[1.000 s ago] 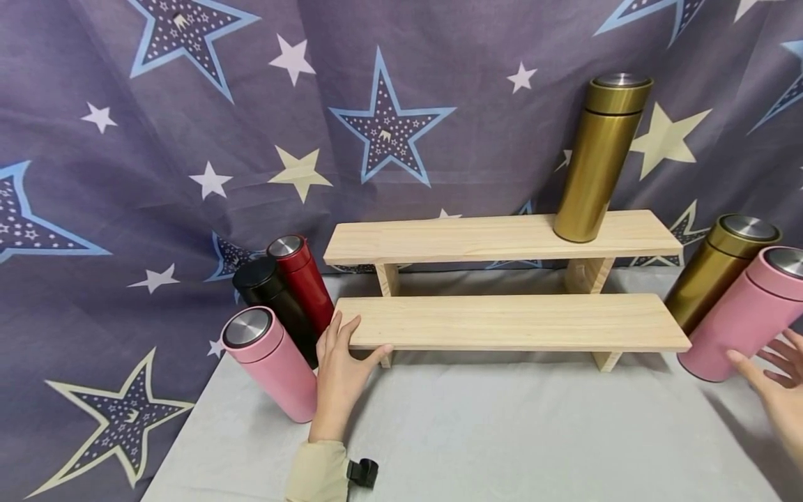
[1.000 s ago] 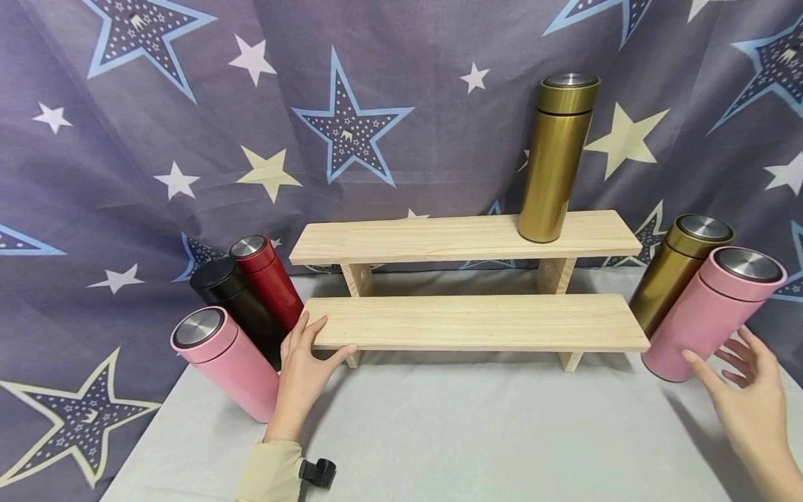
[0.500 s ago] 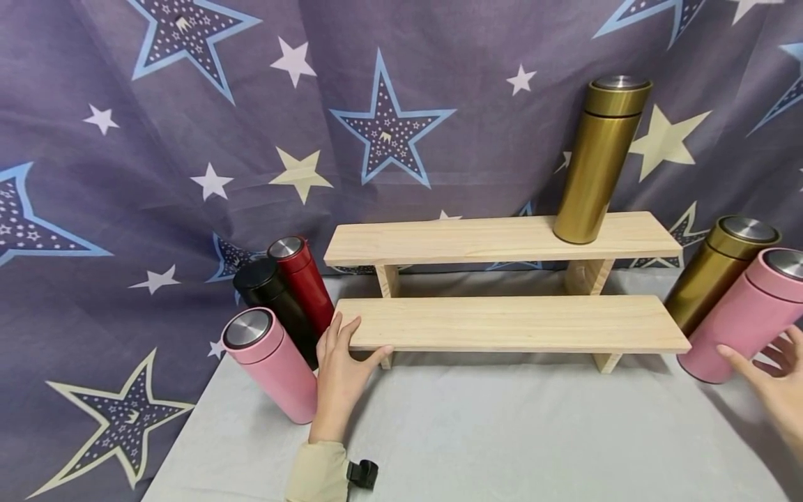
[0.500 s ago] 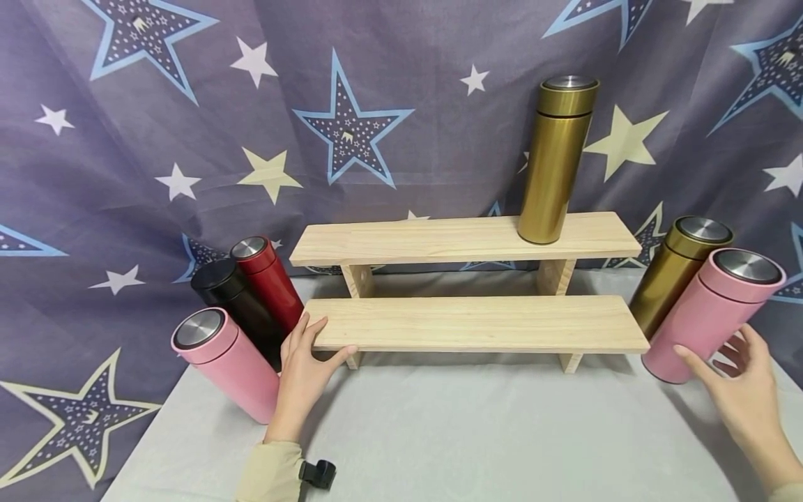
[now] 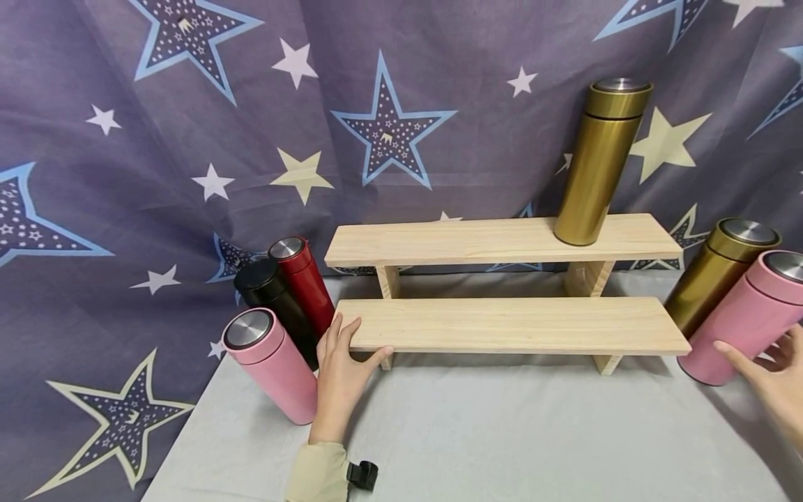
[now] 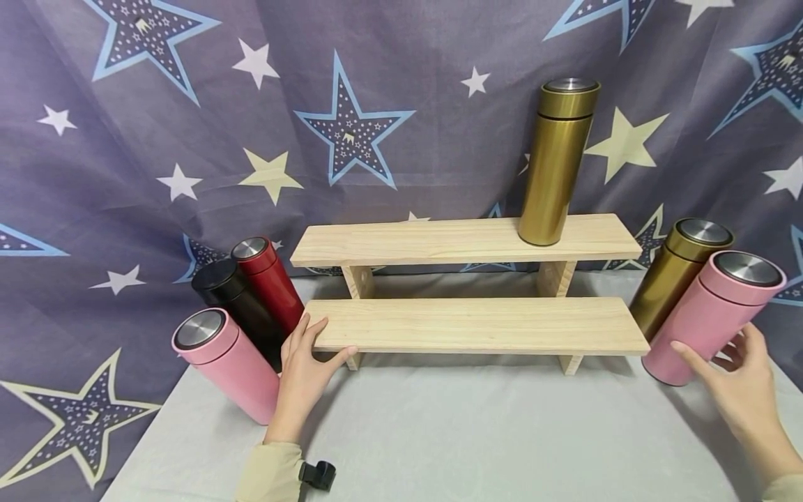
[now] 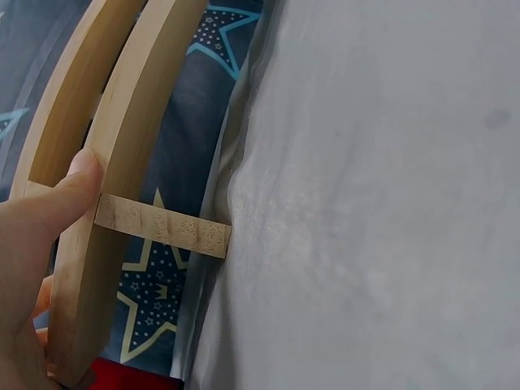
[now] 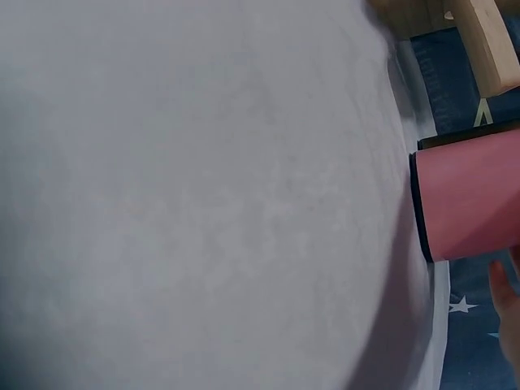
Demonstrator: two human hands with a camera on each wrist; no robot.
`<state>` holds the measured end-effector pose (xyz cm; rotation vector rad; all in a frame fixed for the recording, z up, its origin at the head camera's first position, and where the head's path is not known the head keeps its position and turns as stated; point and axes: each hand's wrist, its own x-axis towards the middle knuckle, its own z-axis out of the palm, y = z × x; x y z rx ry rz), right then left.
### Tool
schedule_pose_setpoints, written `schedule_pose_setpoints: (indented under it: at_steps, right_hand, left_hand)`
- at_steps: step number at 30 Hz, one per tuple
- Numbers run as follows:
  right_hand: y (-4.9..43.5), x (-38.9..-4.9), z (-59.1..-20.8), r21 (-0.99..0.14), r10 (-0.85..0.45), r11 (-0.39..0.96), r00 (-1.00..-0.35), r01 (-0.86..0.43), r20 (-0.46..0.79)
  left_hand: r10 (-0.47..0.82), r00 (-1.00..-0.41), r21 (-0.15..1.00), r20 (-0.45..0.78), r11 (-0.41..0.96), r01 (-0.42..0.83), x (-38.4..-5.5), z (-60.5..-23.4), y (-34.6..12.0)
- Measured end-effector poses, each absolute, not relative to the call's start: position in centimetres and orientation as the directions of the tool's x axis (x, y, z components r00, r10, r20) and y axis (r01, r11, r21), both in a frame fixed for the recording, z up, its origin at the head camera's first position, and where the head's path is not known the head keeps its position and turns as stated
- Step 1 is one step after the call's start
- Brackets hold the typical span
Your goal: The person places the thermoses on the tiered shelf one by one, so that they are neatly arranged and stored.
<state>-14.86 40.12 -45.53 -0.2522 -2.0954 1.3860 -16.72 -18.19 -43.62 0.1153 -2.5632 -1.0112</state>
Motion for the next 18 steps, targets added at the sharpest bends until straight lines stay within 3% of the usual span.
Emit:
schedule_pose_setpoints:
  at_steps: [18]
  right_hand:
    - [39.98, -14.87, -45.17, -0.912, 0.510, 0.373, -0.784, -0.169, 0.354]
  left_hand:
    - [-0.217, -0.920, 0.672, 0.326, 0.737, 0.064, -16.73, -43.71, -18.18]
